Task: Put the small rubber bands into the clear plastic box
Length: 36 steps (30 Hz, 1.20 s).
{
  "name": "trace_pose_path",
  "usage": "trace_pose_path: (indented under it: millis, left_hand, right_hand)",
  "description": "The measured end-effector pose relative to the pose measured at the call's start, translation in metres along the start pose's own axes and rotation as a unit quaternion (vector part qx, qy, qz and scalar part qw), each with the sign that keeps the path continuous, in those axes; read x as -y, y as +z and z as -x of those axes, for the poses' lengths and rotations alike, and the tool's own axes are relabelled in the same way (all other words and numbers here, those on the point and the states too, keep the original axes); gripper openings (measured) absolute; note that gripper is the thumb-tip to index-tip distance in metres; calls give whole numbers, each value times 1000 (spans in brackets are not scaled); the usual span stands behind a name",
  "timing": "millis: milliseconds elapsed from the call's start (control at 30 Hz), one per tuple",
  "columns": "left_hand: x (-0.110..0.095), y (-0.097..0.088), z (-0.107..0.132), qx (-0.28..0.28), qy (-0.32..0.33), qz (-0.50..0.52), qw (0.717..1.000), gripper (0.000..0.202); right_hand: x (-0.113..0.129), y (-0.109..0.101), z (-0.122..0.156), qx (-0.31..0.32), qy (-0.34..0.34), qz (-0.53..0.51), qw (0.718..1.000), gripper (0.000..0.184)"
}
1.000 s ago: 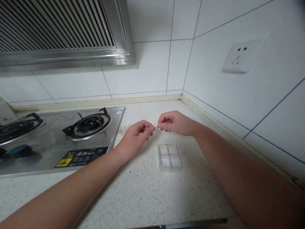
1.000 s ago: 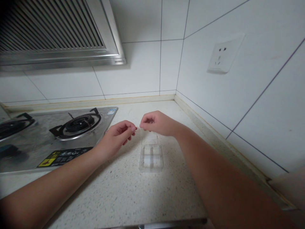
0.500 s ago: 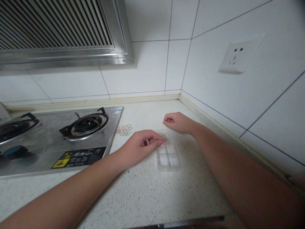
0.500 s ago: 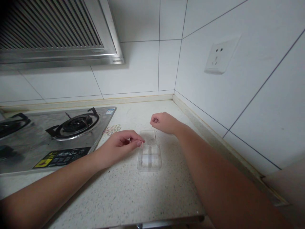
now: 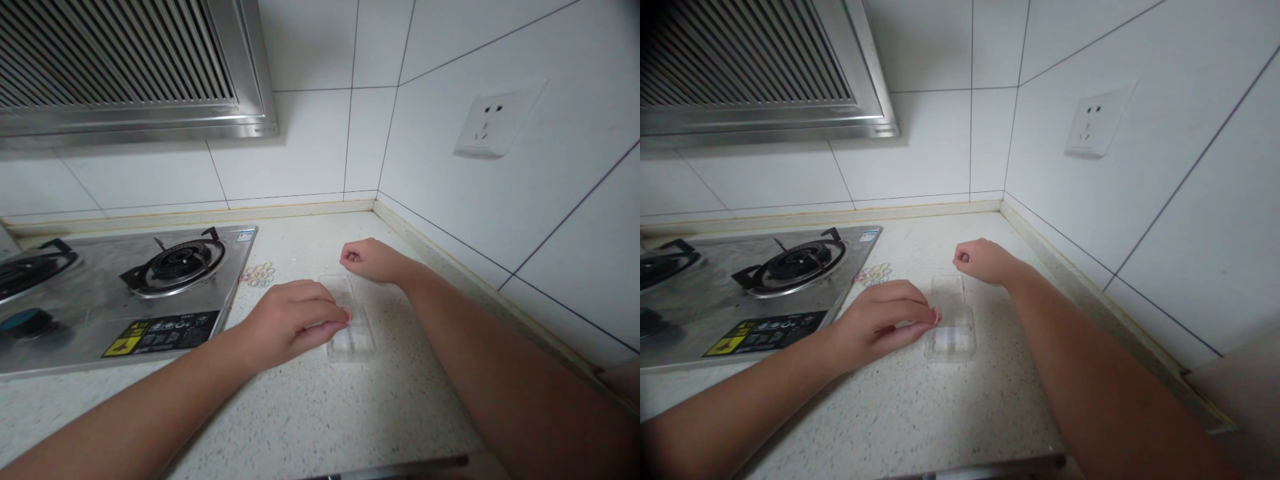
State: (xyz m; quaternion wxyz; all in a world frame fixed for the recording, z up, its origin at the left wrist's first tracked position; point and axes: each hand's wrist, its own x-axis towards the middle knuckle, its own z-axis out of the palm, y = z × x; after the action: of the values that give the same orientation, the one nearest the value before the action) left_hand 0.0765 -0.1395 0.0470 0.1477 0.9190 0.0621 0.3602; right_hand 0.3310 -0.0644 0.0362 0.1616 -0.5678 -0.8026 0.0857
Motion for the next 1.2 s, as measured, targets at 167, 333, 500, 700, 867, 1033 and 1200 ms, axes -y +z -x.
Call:
trace_pose_path:
  millis: [167,333,500,700,867,1033,1200]
  left_hand:
    - [-5,2,0,-16,-18,24,999,18]
    - [-4,8,-3,-36,-151,148,977,12]
    - [5,10,-3,-24,-202,166,965,12]
    - [11,8,2,65,-176,128,974,16]
    - [11,7,4,149,-117,79,979,19]
    - [11,6,4,161,-95,47,981,21]
    - [13,3,3,151,-108,-21,982,21]
  right_hand:
    - [2,0,1,8,-4,2,1000,27]
    - [3,1,1,16,-7,4,1000,27]
    - [2,2,0,18,-7,4,1000,28]
    - [3,1,2,19,-9,2,1000,28]
    - [4,2,1,22,-8,-2,1000,28]
    - [4,2,1,25,-7,-3,1000,28]
    - [4,1,2,27,-9,-4,1000,27]
